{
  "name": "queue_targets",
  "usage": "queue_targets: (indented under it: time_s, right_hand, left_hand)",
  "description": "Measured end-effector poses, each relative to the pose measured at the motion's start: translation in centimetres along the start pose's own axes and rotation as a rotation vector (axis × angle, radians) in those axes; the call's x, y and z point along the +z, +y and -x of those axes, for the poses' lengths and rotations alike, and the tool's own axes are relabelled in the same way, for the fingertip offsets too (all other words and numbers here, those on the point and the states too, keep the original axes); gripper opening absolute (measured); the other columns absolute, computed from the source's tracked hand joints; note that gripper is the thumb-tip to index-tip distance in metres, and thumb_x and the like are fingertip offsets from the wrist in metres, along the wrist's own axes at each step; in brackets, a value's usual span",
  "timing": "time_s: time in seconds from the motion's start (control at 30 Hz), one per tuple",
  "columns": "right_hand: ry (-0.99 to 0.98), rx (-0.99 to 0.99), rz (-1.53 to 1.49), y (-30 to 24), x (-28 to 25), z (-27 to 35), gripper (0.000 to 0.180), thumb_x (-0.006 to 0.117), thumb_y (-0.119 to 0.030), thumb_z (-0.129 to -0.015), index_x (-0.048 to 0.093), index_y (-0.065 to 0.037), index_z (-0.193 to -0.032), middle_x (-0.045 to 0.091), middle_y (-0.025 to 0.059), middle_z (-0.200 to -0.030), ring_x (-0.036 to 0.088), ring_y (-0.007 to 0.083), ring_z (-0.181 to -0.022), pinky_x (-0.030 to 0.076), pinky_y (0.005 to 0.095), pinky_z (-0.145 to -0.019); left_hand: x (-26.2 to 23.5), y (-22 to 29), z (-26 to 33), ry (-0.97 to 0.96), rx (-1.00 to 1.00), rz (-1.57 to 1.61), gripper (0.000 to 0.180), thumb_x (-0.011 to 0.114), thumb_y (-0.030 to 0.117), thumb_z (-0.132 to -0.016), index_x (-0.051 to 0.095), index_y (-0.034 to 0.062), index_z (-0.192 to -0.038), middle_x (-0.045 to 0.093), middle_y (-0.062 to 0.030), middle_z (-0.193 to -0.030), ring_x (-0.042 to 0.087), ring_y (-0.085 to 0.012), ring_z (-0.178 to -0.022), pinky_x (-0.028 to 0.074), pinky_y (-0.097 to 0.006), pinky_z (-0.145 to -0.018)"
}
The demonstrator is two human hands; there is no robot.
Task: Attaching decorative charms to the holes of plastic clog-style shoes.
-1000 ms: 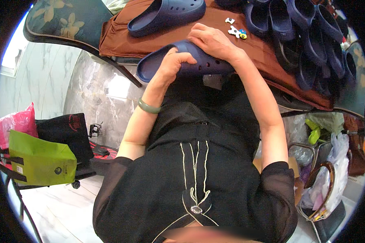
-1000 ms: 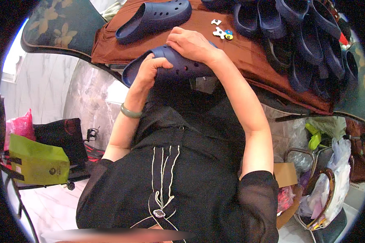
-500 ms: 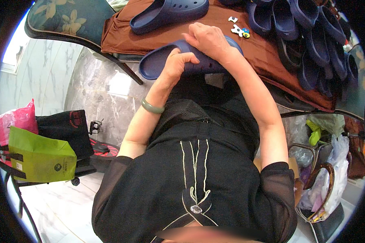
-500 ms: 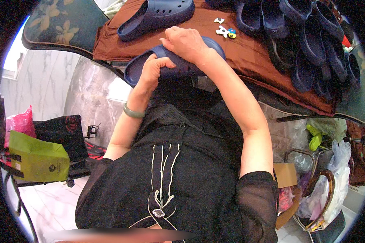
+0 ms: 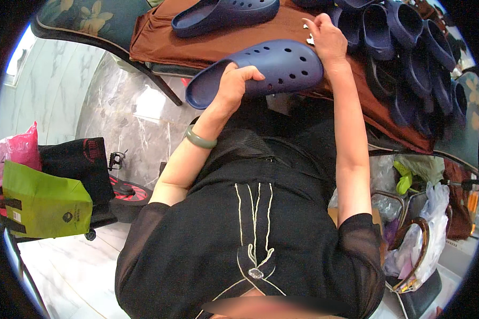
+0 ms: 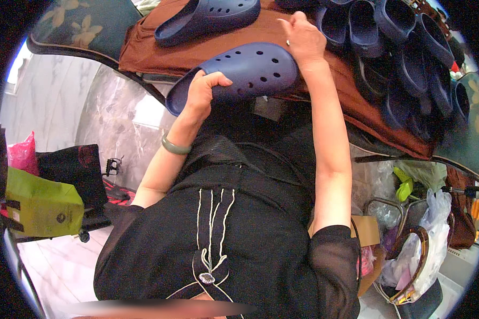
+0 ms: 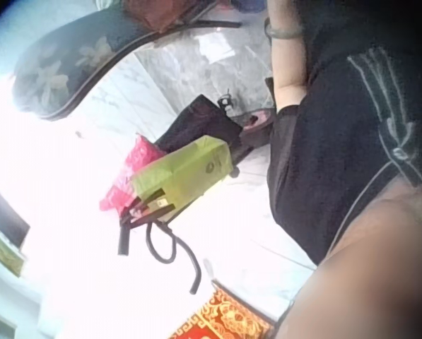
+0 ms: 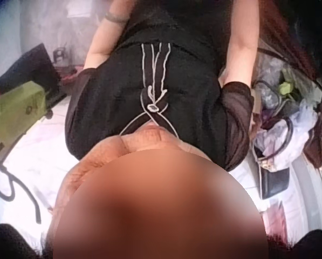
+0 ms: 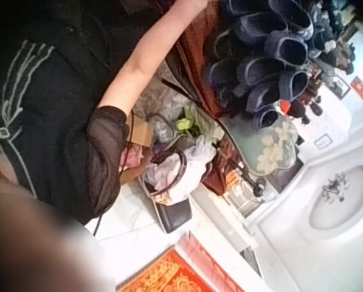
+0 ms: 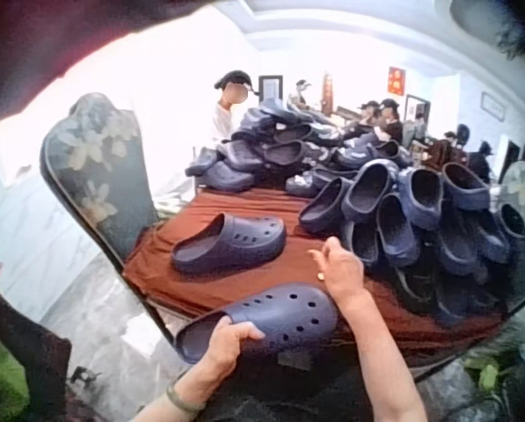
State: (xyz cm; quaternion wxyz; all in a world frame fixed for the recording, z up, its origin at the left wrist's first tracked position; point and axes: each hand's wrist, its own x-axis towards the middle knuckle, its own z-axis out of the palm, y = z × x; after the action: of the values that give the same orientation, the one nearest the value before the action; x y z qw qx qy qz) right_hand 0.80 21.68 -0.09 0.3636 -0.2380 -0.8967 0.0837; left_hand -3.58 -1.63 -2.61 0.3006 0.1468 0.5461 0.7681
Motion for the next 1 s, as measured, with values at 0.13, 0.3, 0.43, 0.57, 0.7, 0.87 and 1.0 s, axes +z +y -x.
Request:
queue_targets:
  time_s: [0.13,0.3,0.43,0.57,0.7,0.87,1.0]
  right_hand:
    - [-0.052,0.179,0.063,5.5,1.4,1.3,0.043,0.049,-0.049,-0.086,0.059,-0.007,-0.079,0.063,0.0182,-0.077,0.060,0.0379,-0.077,0.045,0.0451,-0.066]
    - [0.002,0.267,-0.033,7.3,2.2,1.9,0.040,0.047,-0.045,-0.087,0.057,-0.007,-0.080,0.062,0.0183,-0.082,0.059,0.0388,-0.079,0.044,0.0470,-0.066]
    - [0.247,-0.248,-0.053,7.3,2.5,1.9,0.021,0.059,-0.033,-0.081,0.062,-0.013,-0.081,0.063,0.0076,-0.087,0.057,0.0298,-0.086,0.042,0.0429,-0.075]
    - [0.099,-0.412,0.091,5.3,2.2,2.6,0.015,0.066,-0.029,-0.073,0.065,-0.019,-0.085,0.058,-0.0057,-0.092,0.048,0.0157,-0.098,0.029,0.0387,-0.087]
    - [0.163,-0.401,0.236,5.9,2.2,2.9,0.014,0.065,-0.028,-0.074,0.065,-0.020,-0.085,0.058,-0.0060,-0.091,0.049,0.0161,-0.095,0.031,0.0385,-0.084]
    - [0.128,-0.335,0.354,5.8,2.6,3.1,0.010,0.061,-0.026,-0.078,0.064,-0.018,-0.084,0.058,-0.0062,-0.089,0.049,0.0163,-0.091,0.031,0.0383,-0.079]
    - [0.180,-0.363,0.354,5.9,2.4,2.7,0.010,0.058,-0.024,-0.081,0.062,-0.016,-0.086,0.059,-0.0048,-0.090,0.050,0.0173,-0.089,0.033,0.0372,-0.078]
  left_hand:
    - [0.3,-0.6,0.0,0.071,0.079,-0.021,0.018,0.065,0.002,-0.060,0.054,0.0002,-0.074,0.051,-0.0081,-0.085,0.054,-0.0193,-0.080,0.044,-0.031,-0.077]
    - [0.5,-0.1,0.4,0.003,0.067,0.024,0.025,0.063,0.004,-0.061,0.055,-0.0043,-0.083,0.056,-0.0119,-0.091,0.054,-0.0220,-0.085,0.043,-0.031,-0.079]
    - [0.4,-1.0,-0.1,0.066,0.024,0.085,0.025,0.063,0.004,-0.061,0.056,-0.0041,-0.083,0.056,-0.0121,-0.093,0.055,-0.0222,-0.087,0.043,-0.031,-0.081]
    - [-0.1,-1.4,-0.3,0.030,0.073,0.066,0.029,0.064,0.005,-0.061,0.054,-0.0054,-0.087,0.055,-0.0125,-0.093,0.054,-0.0221,-0.089,0.043,-0.031,-0.082]
    - [0.2,-1.1,0.0,0.015,0.066,0.014,0.029,0.065,0.006,-0.062,0.054,-0.0054,-0.086,0.053,-0.0126,-0.095,0.053,-0.0222,-0.089,0.042,-0.032,-0.084]
    - [0.2,-1.1,0.3,0.053,0.066,0.019,0.017,0.066,0.006,-0.063,0.058,-0.0010,-0.077,0.048,-0.0095,-0.090,0.053,-0.0216,-0.087,0.043,-0.032,-0.081]
    - [0.2,-1.1,0.4,0.039,0.112,0.021,0.018,0.067,0.007,-0.063,0.059,-0.0017,-0.077,0.049,-0.0099,-0.090,0.053,-0.0222,-0.086,0.043,-0.033,-0.082]
